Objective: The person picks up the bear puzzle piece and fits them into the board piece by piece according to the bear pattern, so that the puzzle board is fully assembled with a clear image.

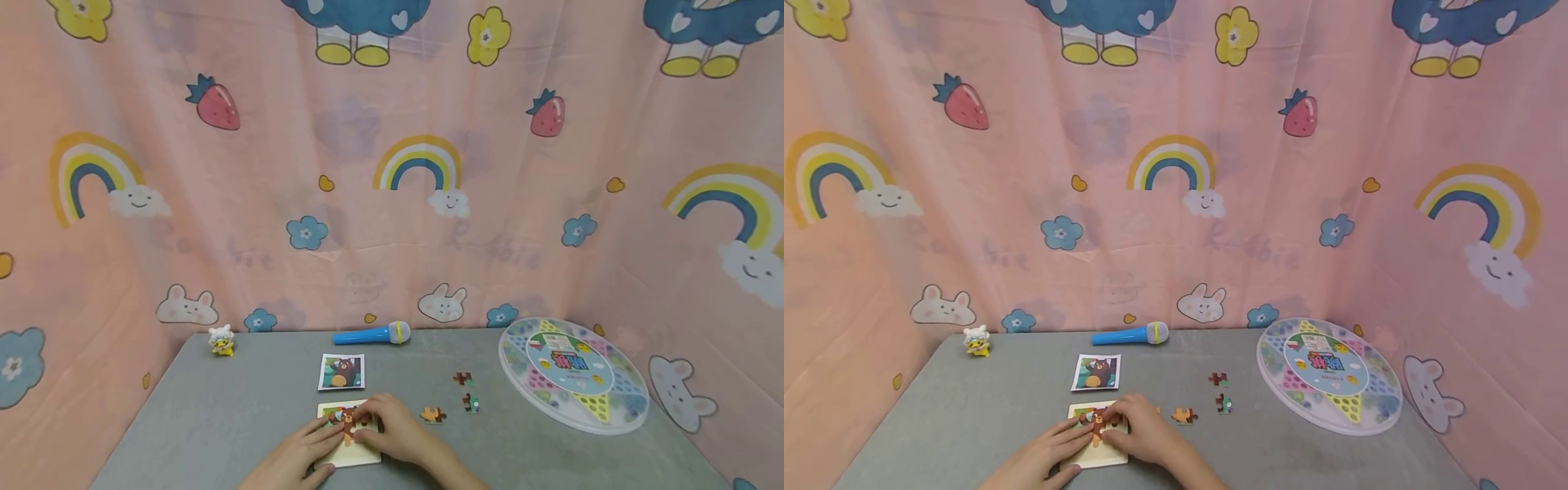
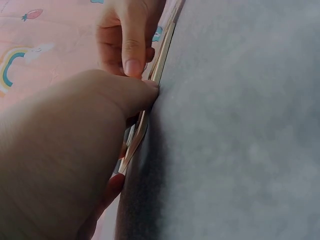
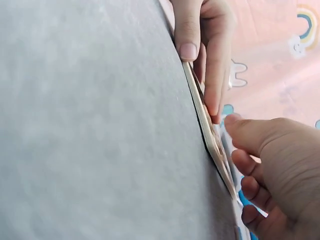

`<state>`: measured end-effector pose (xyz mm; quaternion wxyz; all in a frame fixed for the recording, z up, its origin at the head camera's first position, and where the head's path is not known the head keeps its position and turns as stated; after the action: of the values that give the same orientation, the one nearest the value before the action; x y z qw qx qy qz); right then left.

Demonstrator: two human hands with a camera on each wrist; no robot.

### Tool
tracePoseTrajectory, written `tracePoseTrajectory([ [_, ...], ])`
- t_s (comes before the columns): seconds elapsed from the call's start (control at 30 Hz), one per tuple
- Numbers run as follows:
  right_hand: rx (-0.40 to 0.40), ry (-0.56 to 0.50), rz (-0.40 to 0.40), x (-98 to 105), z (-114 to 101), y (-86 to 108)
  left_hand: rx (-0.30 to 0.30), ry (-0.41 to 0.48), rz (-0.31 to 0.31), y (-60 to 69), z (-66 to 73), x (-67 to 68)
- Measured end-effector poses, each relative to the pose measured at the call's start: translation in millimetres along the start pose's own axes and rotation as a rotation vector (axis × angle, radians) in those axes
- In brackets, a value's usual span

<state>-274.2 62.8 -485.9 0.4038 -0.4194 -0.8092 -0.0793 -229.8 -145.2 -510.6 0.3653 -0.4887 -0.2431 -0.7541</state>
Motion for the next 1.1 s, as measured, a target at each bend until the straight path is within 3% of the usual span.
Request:
tracePoseTrajectory([
  [0.3, -0.097, 0.029, 0.051, 23, 10, 3.5, 0.022, 0.018, -0.003, -2.1, 0.6, -2.8],
  [0.47, -0.132, 0.069, 0.149, 47, 31, 18.7, 0.036, 0.034, 0.004, -1.8, 2.1, -1.4],
  [0.67, -0.117, 0.113, 0.319, 80, 64, 44.7, 0.017, 0.022, 0.017, -0.4, 3.8, -1.2],
  [0.77, -0.129, 0.08, 0.386, 94, 80, 55.4, 0.016, 0.027, 0.009, -0.1, 2.9, -2.8],
  [0.9, -0.196, 0.04, 0.444, 111, 97, 66.3, -0.003, 0.024, 0.018, -0.4, 1.4, -4.1],
  [1.1, -0.266, 0.071, 0.493, 122, 111, 75.8, -0.022, 0.024, 0.068, 2.2, 0.7, -2.1],
])
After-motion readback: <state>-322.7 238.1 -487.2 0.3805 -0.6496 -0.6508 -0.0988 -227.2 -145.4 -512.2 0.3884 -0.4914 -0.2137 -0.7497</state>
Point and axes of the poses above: each hand's wrist, its own y-axis away from the middle knuckle, its own x-axis out of the back of the hand, z = x × y, the point moved 4 cm from there along -y, towards the middle knuckle, and after that the axes turned 2 degrees about x, right-handed, at the moved point
